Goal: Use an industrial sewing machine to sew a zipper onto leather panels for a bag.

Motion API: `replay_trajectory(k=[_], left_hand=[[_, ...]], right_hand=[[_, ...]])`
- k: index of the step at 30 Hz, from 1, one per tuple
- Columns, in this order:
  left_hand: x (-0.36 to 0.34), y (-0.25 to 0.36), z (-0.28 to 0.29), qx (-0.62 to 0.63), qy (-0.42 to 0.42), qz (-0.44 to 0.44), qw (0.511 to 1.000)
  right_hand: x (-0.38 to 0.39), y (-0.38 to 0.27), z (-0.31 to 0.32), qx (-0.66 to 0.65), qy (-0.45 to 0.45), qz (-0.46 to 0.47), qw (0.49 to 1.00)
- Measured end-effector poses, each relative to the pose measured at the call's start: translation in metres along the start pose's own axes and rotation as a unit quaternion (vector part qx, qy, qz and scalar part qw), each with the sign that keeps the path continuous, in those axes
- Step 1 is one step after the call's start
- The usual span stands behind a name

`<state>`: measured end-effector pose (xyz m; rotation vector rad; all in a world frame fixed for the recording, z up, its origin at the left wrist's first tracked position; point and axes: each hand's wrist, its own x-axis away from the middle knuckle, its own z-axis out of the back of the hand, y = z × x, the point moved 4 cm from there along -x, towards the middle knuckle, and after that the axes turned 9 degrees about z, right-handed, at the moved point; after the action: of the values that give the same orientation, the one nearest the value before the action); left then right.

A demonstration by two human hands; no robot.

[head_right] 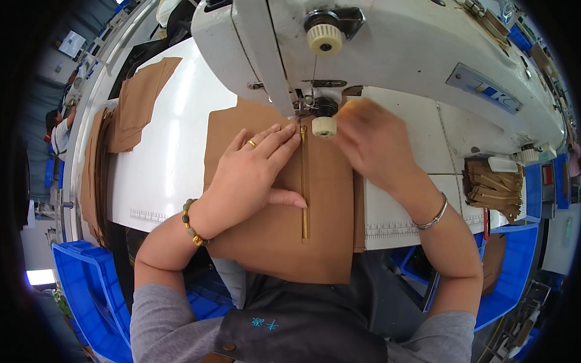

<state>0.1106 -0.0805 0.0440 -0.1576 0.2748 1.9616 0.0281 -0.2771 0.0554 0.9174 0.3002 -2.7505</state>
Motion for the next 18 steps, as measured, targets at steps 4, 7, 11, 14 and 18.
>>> replay_trajectory(k=[4, 7, 11, 14, 18], left_hand=[[0.004, 0.005, 0.000, -0.028, -0.009, -0.007, 1.000], [0.005, 0.005, 0.000, -0.019, -0.018, -0.012, 1.000], [0.003, 0.004, 0.001, -0.021, -0.028, -0.012, 0.999], [0.003, 0.005, 0.003, -0.022, -0.033, -0.014, 0.999], [0.003, 0.005, 0.004, -0.002, -0.033, -0.007, 0.999]], right_hand=[[0.007, -0.025, -0.023, -0.026, -0.087, 0.100, 0.991], [0.008, -0.023, -0.025, 0.010, -0.100, 0.081, 0.992], [0.008, -0.022, -0.025, 0.026, -0.122, 0.082, 0.989], [0.008, -0.023, -0.024, 0.042, -0.105, 0.091, 0.989], [0.009, -0.026, -0.023, 0.002, -0.094, 0.133, 0.987]])
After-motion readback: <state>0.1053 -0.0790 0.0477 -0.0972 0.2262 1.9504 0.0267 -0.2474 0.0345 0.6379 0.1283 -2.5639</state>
